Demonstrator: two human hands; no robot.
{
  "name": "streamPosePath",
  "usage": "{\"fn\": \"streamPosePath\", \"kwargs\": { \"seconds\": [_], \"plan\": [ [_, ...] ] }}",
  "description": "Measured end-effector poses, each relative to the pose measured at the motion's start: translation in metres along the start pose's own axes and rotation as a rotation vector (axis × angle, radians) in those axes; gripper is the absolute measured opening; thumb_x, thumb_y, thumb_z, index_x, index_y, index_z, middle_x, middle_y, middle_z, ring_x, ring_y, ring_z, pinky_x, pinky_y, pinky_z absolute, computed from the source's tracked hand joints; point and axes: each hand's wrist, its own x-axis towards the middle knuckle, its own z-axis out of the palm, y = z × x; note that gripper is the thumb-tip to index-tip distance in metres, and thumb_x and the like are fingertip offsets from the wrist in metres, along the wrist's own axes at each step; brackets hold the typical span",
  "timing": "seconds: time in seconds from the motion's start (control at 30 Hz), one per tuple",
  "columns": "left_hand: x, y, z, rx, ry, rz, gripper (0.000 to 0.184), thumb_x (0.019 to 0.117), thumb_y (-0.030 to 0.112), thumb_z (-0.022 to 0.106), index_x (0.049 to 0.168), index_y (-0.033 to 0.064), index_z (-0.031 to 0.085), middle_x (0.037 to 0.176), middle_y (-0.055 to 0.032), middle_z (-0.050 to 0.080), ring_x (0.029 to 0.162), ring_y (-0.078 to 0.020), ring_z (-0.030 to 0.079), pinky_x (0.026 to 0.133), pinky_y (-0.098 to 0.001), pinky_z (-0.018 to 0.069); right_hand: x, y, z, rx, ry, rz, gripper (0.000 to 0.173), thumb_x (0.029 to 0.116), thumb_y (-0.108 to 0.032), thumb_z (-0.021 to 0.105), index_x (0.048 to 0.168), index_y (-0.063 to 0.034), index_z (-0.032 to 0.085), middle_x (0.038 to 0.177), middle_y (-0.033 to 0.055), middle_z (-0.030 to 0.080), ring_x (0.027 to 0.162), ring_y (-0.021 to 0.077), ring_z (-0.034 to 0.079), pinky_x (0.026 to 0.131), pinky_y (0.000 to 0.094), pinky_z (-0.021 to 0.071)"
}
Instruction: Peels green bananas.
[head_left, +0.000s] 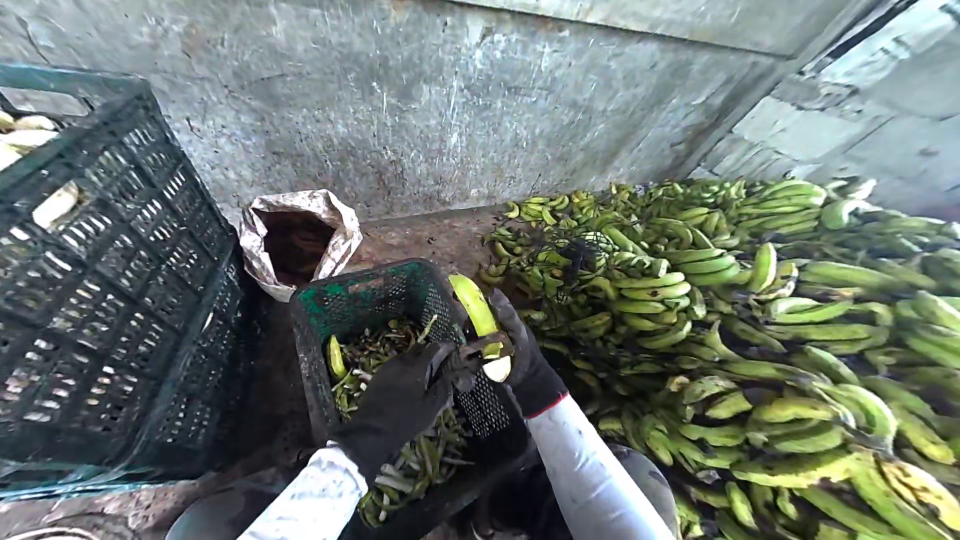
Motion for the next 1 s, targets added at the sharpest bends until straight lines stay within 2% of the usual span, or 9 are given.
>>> {"fn": "streamPosePath", "kwargs": {
  "seconds": [0.13, 0.23, 0.27, 0.37, 0.5, 0.6, 0.73, 0.83, 1.0],
  "plan": [
    [0.016, -0.017, 0.000, 0.176, 0.249, -0.069, 0.052, 0.1009, 0.045, 0.056, 0.146, 0.0177, 0.057, 0.133, -0.0228, 0.063, 0.120, -0.0452, 0.061, 0.100, -0.0628, 0.0475, -0.001, 0.030, 0.013, -0.018, 0.079, -0.039, 0.051, 0.1093, -0.045, 0.025, 0.113, -0.0100, 0.061, 0.086, 0.0067, 0.070, 0.073, 0.0136, 0.069, 0.064, 0.0293, 0.0600],
    [0.029, -0.042, -0.016, 0.085, 0.494, -0.185, 0.050, 0.1029, 0.046, 0.054, 0.141, 0.0146, 0.059, 0.125, -0.0239, 0.065, 0.112, -0.0443, 0.065, 0.093, -0.0661, 0.0504, -0.010, 0.047, 0.006, -0.146, -0.005, -0.157, 0.044, 0.1073, -0.044, 0.040, 0.133, -0.0110, 0.055, 0.112, 0.0048, 0.069, 0.100, 0.0115, 0.068, 0.087, 0.0323, 0.0592],
    [0.031, -0.051, -0.025, 0.026, 0.532, -0.223, 0.052, 0.1029, 0.050, 0.053, 0.143, 0.0179, 0.057, 0.127, -0.0207, 0.065, 0.110, -0.0412, 0.066, 0.091, -0.0665, 0.0522, -0.014, 0.047, 0.005, -0.150, 0.001, -0.171, 0.047, 0.1044, -0.047, 0.048, 0.134, -0.0116, 0.056, 0.110, 0.0048, 0.070, 0.096, 0.0116, 0.069, 0.083, 0.0323, 0.0606],
    [0.018, -0.046, -0.037, -0.101, 0.443, -0.171, 0.049, 0.1042, 0.050, 0.051, 0.144, 0.0215, 0.055, 0.121, -0.0159, 0.067, 0.101, -0.0354, 0.068, 0.085, -0.0644, 0.0541, -0.018, 0.037, -0.002, -0.072, 0.070, -0.182, 0.052, 0.0907, -0.053, 0.068, 0.123, -0.0129, 0.059, 0.085, 0.0047, 0.070, 0.065, 0.0127, 0.068, 0.054, 0.0305, 0.0600],
    [-0.005, -0.026, -0.004, -0.223, 0.131, 0.088, 0.049, 0.1021, 0.056, 0.051, 0.137, 0.0238, 0.062, 0.113, -0.0024, 0.070, 0.096, -0.0158, 0.069, 0.087, -0.0446, 0.0581, -0.012, 0.019, -0.013, -0.037, 0.025, -0.179, 0.047, 0.0887, -0.057, 0.068, 0.107, -0.0137, 0.069, 0.083, 0.0046, 0.073, 0.068, 0.0119, 0.070, 0.060, 0.0296, 0.0609],
    [-0.006, -0.022, 0.013, -0.170, 0.038, 0.138, 0.056, 0.0994, 0.056, 0.057, 0.143, 0.0205, 0.060, 0.124, -0.0058, 0.068, 0.111, -0.0196, 0.066, 0.099, -0.0465, 0.0538, -0.010, 0.019, -0.011, -0.021, 0.014, -0.143, 0.044, 0.0916, -0.054, 0.065, 0.105, -0.0120, 0.068, 0.082, 0.0048, 0.072, 0.069, 0.0118, 0.070, 0.062, 0.0289, 0.0614],
    [0.015, -0.035, -0.007, 0.093, 0.309, -0.036, 0.049, 0.0978, 0.038, 0.065, 0.142, 0.0179, 0.061, 0.129, -0.0208, 0.065, 0.116, -0.0431, 0.062, 0.098, -0.0642, 0.0474, -0.012, 0.043, -0.003, 0.076, -0.076, -0.031, 0.043, 0.0901, -0.048, 0.070, 0.116, -0.0141, 0.067, 0.092, 0.0073, 0.073, 0.070, 0.0157, 0.071, 0.057, 0.0317, 0.0610],
    [0.024, -0.053, -0.026, -0.019, 0.525, -0.196, 0.056, 0.0994, 0.050, 0.061, 0.145, 0.0188, 0.055, 0.129, -0.0229, 0.062, 0.112, -0.0450, 0.063, 0.090, -0.0686, 0.0501, -0.019, 0.049, -0.003, -0.018, -0.051, -0.113, 0.037, 0.0931, -0.045, 0.069, 0.117, -0.0166, 0.066, 0.096, 0.0028, 0.074, 0.080, 0.0114, 0.072, 0.068, 0.0297, 0.0626],
    [-0.002, -0.034, -0.011, -0.317, 0.252, -0.058, 0.051, 0.1019, 0.056, 0.051, 0.143, 0.0254, 0.057, 0.115, -0.0043, 0.070, 0.097, -0.0182, 0.069, 0.086, -0.0478, 0.0579, -0.009, 0.032, -0.001, -0.238, 0.209, -0.410, 0.044, 0.0987, -0.053, 0.056, 0.120, -0.0139, 0.061, 0.089, 0.0006, 0.070, 0.073, 0.0075, 0.068, 0.063, 0.0255, 0.0601]
  ]
}}
